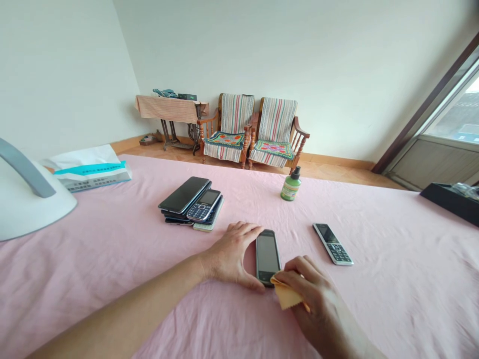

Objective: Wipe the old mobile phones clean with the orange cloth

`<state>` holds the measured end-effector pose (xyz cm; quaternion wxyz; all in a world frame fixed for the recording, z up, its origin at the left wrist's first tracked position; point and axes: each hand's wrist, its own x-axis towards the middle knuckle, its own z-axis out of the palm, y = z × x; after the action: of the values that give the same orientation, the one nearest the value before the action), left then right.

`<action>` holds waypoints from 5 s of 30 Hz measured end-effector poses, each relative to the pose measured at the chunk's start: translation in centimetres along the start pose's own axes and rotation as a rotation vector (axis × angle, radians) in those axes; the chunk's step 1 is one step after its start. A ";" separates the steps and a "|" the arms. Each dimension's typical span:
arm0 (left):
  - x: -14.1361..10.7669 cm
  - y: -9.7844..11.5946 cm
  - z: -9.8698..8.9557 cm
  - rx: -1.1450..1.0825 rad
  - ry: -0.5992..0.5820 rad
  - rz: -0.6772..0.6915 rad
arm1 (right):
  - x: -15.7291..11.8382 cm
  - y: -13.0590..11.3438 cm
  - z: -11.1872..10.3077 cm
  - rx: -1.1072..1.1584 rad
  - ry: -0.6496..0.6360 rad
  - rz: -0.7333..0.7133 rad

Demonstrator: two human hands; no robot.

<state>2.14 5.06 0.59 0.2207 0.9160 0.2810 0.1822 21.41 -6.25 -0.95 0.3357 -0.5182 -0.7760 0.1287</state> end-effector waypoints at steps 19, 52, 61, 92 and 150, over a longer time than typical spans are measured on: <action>0.0 0.0 0.0 0.012 -0.002 0.005 | 0.0 -0.2 0.5 0.032 0.052 0.025; -0.1 -0.2 0.2 0.026 0.022 0.037 | 5.1 2.9 0.1 -0.098 0.034 -0.045; 0.0 -0.2 0.2 0.013 0.029 0.033 | 4.5 1.8 -0.2 -0.090 -0.004 0.010; -0.5 0.1 0.0 0.022 -0.020 -0.004 | 3.8 1.5 -0.3 -0.006 0.080 0.187; -2.3 1.6 2.0 0.120 0.329 0.116 | 3.9 -0.8 1.7 0.222 0.278 -0.016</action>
<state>1.94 1.87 -0.73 0.1061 0.9001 0.2703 0.3248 18.78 -2.88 -0.31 0.4961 -0.4847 -0.7070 0.1381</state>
